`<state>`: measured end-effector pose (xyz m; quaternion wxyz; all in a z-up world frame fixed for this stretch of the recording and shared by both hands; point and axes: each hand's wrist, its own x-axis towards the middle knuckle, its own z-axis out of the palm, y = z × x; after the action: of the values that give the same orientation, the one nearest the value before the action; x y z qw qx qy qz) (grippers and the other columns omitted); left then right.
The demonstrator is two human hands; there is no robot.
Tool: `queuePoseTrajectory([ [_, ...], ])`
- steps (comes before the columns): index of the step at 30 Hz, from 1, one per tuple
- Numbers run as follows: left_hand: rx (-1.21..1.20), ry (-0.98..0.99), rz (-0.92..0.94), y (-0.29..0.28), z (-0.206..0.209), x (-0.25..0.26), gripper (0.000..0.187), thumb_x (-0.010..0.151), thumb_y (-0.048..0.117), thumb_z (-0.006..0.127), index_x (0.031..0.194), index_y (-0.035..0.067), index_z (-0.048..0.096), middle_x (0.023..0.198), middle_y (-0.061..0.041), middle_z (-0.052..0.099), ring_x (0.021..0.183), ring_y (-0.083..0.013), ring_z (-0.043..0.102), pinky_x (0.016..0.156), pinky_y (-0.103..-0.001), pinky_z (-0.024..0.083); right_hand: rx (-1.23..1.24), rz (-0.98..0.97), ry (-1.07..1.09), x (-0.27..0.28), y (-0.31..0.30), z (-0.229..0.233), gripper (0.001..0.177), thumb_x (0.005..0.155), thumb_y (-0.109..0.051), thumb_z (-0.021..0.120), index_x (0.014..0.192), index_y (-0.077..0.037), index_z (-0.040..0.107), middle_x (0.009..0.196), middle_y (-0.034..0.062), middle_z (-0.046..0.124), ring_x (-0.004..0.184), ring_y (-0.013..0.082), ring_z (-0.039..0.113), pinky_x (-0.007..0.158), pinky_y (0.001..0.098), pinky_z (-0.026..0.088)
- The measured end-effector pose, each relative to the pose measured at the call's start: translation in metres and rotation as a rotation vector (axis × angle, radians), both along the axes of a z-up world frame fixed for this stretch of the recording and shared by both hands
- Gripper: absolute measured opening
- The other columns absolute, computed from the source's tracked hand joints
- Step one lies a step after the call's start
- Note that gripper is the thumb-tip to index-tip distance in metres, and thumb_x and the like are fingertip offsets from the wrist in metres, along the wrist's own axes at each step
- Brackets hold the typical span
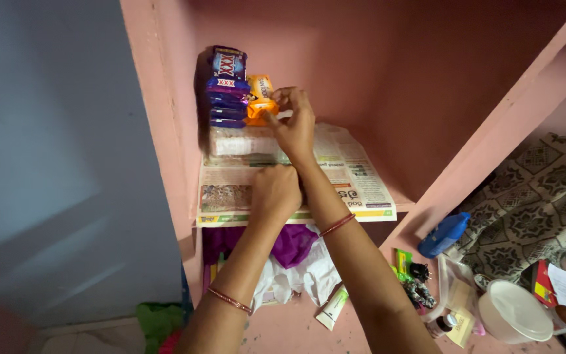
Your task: The person organizes various household items including soaps, medical bottles, and packaged goods on several pink built-in wall shelves.
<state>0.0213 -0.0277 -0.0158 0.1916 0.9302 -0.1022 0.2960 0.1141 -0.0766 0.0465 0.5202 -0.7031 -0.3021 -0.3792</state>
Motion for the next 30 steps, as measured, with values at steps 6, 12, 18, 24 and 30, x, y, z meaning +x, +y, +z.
queuePoseTrajectory([
  [6,0.008,0.009,0.02,0.0,0.004,-0.005,0.011,0.077,0.01,0.067,0.07,0.006,0.074,0.073,-0.021,0.072,0.071,-0.0377,0.073,0.069,-0.048,0.058,0.008,-0.042,0.125,0.004,-0.003,-0.002,0.029,0.085,-0.005,0.08,0.097,-0.006,0.054,0.076,0.0041,0.067,0.064,0.0111,0.065,0.059,0.0255,0.052],
  [12,0.009,0.007,0.02,0.0,0.004,-0.004,0.01,0.076,0.009,0.067,0.069,0.006,0.074,0.073,-0.02,0.072,0.071,-0.0372,0.073,0.069,-0.046,0.058,0.023,-0.013,0.029,0.003,-0.005,-0.002,0.022,0.085,0.006,0.062,0.102,-0.005,0.055,0.085,0.0059,0.07,0.075,0.0121,0.072,0.06,0.0259,0.056],
  [18,-0.001,0.033,0.004,0.0,0.005,-0.004,0.011,0.076,0.01,0.067,0.068,0.005,0.074,0.073,-0.021,0.071,0.071,-0.0371,0.073,0.07,-0.046,0.058,0.045,0.14,0.086,0.003,-0.004,-0.002,0.027,0.085,0.007,0.061,0.108,-0.005,0.056,0.097,0.0076,0.072,0.091,0.0142,0.075,0.065,0.028,0.058],
  [24,0.008,0.051,0.02,-0.001,0.006,-0.005,0.012,0.076,0.01,0.067,0.068,0.005,0.073,0.074,-0.021,0.072,0.072,-0.0377,0.073,0.07,-0.048,0.058,-0.101,0.12,0.063,0.012,-0.005,-0.009,0.036,0.083,0.008,0.06,0.116,-0.006,0.054,0.106,0.0077,0.073,0.102,0.0168,0.073,0.073,0.029,0.057],
  [30,0.013,0.046,0.013,-0.001,0.005,-0.004,0.011,0.076,0.01,0.067,0.069,0.005,0.074,0.074,-0.021,0.072,0.072,-0.038,0.073,0.071,-0.048,0.058,-0.047,0.217,0.018,0.02,-0.005,-0.015,0.035,0.086,0.011,0.057,0.116,-0.006,0.055,0.106,0.009,0.068,0.102,0.0186,0.072,0.077,0.0308,0.058],
])
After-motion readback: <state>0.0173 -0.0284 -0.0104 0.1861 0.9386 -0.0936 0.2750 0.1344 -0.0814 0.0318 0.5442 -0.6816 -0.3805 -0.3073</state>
